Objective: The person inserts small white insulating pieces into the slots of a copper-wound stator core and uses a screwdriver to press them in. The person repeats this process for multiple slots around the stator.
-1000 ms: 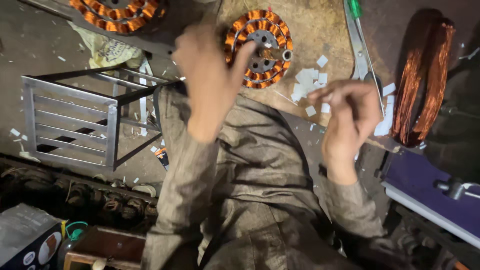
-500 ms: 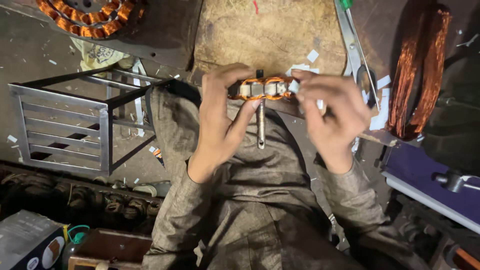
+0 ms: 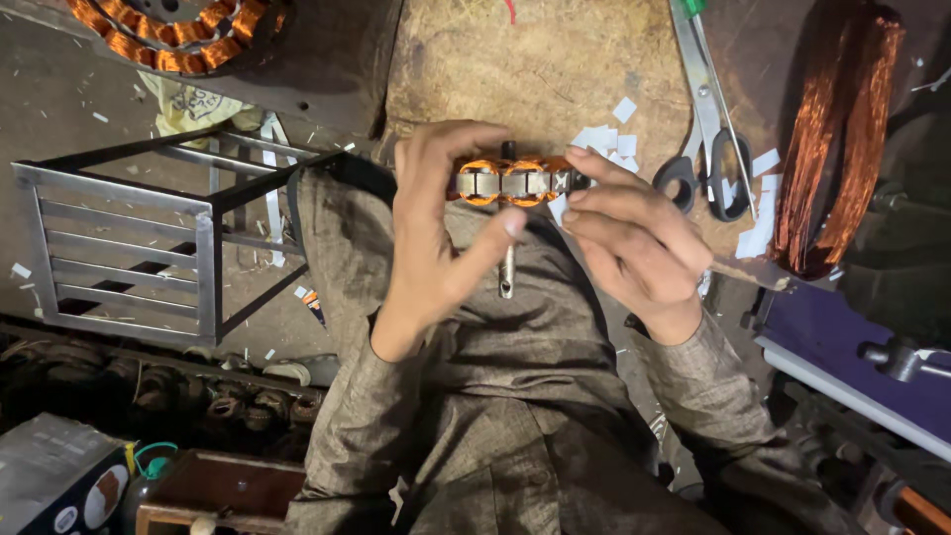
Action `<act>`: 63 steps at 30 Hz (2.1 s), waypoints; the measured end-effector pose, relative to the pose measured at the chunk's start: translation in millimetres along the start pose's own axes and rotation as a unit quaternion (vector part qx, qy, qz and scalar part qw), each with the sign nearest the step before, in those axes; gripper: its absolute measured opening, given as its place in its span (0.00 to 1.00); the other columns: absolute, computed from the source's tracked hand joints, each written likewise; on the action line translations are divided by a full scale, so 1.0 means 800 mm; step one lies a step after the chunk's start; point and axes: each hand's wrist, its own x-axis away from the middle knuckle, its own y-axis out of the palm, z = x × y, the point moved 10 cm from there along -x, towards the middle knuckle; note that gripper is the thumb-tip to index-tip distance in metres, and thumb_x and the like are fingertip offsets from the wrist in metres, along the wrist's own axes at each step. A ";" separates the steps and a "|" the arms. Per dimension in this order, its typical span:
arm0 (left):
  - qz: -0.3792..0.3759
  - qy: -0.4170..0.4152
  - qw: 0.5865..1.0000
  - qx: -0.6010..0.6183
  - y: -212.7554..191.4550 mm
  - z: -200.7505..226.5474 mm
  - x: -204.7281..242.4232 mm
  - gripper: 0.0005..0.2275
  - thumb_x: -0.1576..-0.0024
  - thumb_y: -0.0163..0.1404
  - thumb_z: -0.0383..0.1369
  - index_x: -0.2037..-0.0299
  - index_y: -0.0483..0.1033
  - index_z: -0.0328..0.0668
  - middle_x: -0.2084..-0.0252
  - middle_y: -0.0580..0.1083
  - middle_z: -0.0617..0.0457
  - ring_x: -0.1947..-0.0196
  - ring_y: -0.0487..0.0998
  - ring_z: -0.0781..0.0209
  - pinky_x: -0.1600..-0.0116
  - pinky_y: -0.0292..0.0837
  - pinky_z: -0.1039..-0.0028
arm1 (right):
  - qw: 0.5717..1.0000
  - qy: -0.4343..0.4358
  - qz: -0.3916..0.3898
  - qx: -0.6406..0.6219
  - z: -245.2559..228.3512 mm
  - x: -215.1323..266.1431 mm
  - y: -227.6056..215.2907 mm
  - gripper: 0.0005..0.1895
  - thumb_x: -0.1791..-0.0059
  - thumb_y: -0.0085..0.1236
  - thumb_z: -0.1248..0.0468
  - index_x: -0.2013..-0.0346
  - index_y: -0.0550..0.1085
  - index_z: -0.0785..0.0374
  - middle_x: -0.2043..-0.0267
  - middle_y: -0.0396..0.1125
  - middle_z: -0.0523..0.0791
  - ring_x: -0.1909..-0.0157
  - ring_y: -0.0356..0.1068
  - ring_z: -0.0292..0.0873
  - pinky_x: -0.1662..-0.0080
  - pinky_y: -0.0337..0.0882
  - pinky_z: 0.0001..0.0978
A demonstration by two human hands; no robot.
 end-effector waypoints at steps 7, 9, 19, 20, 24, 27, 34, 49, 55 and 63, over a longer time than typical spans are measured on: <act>0.018 -0.027 0.999 0.002 0.001 -0.006 0.000 0.16 0.45 0.63 0.33 0.48 0.77 0.42 0.51 0.72 0.51 0.47 0.69 0.55 0.38 0.64 0.69 | 0.996 0.062 0.029 -0.063 0.017 0.006 0.001 0.05 0.49 0.63 0.77 0.62 0.74 0.74 0.57 0.71 0.55 0.43 0.76 0.61 0.40 0.78 0.52; 0.015 -0.045 0.999 0.016 0.000 -0.009 -0.003 0.17 0.48 0.63 0.32 0.48 0.78 0.43 0.54 0.72 0.52 0.49 0.69 0.55 0.40 0.64 0.69 | 0.992 0.081 0.039 -0.085 0.021 0.002 0.000 0.04 0.48 0.61 0.77 0.61 0.74 0.74 0.56 0.71 0.55 0.43 0.76 0.60 0.39 0.78 0.53; 0.066 -0.066 0.995 0.022 0.002 -0.001 0.001 0.15 0.49 0.64 0.29 0.51 0.78 0.44 0.59 0.71 0.54 0.53 0.70 0.58 0.42 0.62 0.70 | 0.994 0.089 -0.033 0.058 -0.018 -0.020 0.002 0.08 0.50 0.64 0.81 0.58 0.76 0.75 0.54 0.70 0.54 0.40 0.74 0.61 0.37 0.77 0.48; 0.068 -0.060 0.996 0.021 0.003 0.001 0.000 0.15 0.49 0.64 0.29 0.52 0.78 0.44 0.59 0.72 0.54 0.53 0.70 0.59 0.42 0.61 0.70 | 0.993 0.097 -0.035 0.064 -0.018 -0.021 0.002 0.08 0.50 0.64 0.82 0.58 0.77 0.75 0.54 0.70 0.53 0.39 0.74 0.60 0.38 0.77 0.46; 0.076 -0.053 0.996 0.016 0.002 0.004 0.000 0.15 0.50 0.64 0.29 0.52 0.78 0.45 0.58 0.71 0.54 0.53 0.70 0.58 0.43 0.62 0.71 | 0.990 0.117 -0.033 0.075 -0.017 -0.023 -0.001 0.09 0.51 0.65 0.82 0.58 0.77 0.74 0.55 0.70 0.52 0.39 0.75 0.59 0.40 0.78 0.42; 0.072 -0.046 0.996 0.014 0.003 0.004 -0.002 0.13 0.49 0.64 0.29 0.55 0.78 0.43 0.58 0.72 0.55 0.52 0.71 0.59 0.42 0.63 0.71 | 0.993 0.106 -0.038 0.046 -0.011 -0.024 -0.003 0.09 0.50 0.63 0.83 0.57 0.77 0.73 0.54 0.70 0.52 0.42 0.76 0.57 0.40 0.79 0.42; 0.079 -0.048 0.996 0.001 0.005 0.007 0.001 0.15 0.49 0.64 0.30 0.52 0.79 0.44 0.59 0.72 0.55 0.53 0.70 0.58 0.42 0.62 0.71 | 0.993 0.107 -0.022 0.051 -0.010 -0.020 -0.006 0.09 0.51 0.66 0.81 0.57 0.78 0.72 0.55 0.70 0.51 0.41 0.76 0.57 0.40 0.79 0.42; 0.072 -0.038 0.997 -0.006 0.005 0.007 0.006 0.17 0.46 0.66 0.36 0.48 0.79 0.44 0.56 0.70 0.52 0.51 0.69 0.56 0.43 0.64 0.70 | 0.978 0.176 0.109 0.000 0.031 0.004 -0.010 0.15 0.51 0.74 0.67 0.58 0.76 0.71 0.54 0.71 0.50 0.47 0.76 0.48 0.46 0.78 0.37; 0.075 0.062 0.995 0.003 -0.002 -0.003 0.025 0.24 0.57 0.73 0.42 0.52 0.79 0.46 0.55 0.74 0.54 0.52 0.71 0.57 0.45 0.65 0.71 | 0.981 0.151 0.104 -0.061 0.038 0.030 0.020 0.23 0.53 0.70 0.55 0.54 0.75 0.70 0.52 0.72 0.52 0.47 0.77 0.52 0.42 0.79 0.42; 0.076 0.042 0.996 0.014 0.000 -0.029 0.032 0.27 0.53 0.71 0.38 0.45 0.74 0.39 0.49 0.71 0.47 0.46 0.71 0.53 0.40 0.69 0.67 | 0.949 0.240 0.074 -0.188 0.083 0.054 0.010 0.25 0.53 0.66 0.50 0.55 0.74 0.69 0.52 0.71 0.50 0.48 0.73 0.46 0.42 0.73 0.38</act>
